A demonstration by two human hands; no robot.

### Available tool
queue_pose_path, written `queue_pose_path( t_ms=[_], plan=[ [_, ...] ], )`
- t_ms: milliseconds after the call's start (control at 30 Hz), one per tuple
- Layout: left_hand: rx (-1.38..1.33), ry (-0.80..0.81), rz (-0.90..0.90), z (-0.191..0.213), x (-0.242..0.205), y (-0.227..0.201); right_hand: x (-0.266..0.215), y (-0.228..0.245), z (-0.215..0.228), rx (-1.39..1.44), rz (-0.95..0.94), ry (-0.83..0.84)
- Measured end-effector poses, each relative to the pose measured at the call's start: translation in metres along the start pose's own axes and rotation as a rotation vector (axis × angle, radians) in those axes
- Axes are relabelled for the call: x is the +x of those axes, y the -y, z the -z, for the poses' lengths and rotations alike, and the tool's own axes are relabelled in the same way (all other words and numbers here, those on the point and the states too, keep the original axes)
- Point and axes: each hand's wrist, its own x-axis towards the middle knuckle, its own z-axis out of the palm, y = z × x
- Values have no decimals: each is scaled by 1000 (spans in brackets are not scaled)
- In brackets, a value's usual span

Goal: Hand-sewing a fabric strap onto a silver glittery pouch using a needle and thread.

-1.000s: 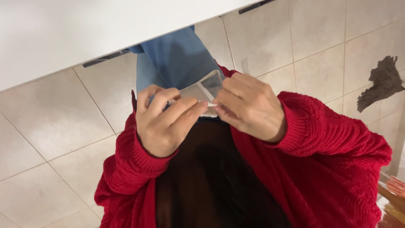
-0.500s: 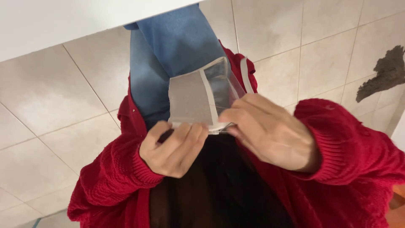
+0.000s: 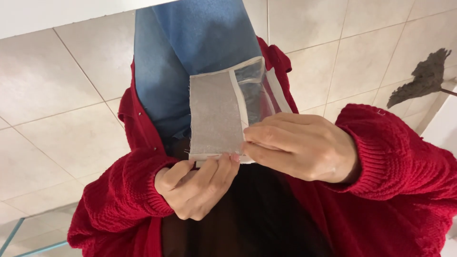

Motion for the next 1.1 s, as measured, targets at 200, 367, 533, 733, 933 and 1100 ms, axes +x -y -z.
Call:
queue_pose_path(
  t_ms=[200, 367, 533, 733, 933, 1100],
  plan=[
    [-42, 72, 27, 6, 3, 3, -5, 1, -2, -178, -25, -34],
    [-34, 79, 32, 8, 7, 8, -2, 2, -4, -215, -38, -65],
    [-31, 112, 32, 10, 10, 9, -4, 1, -6, -220, -57, -81],
    [-75, 84, 114, 6, 10, 5, -3, 0, -5, -221, -63, -89],
    [-84, 110, 129, 6, 11, 4, 0, 1, -5, -214, -69, -108],
    [-399, 146, 341, 1, 23, 10, 1, 0, -7, -261, -45, -98]
  ],
)
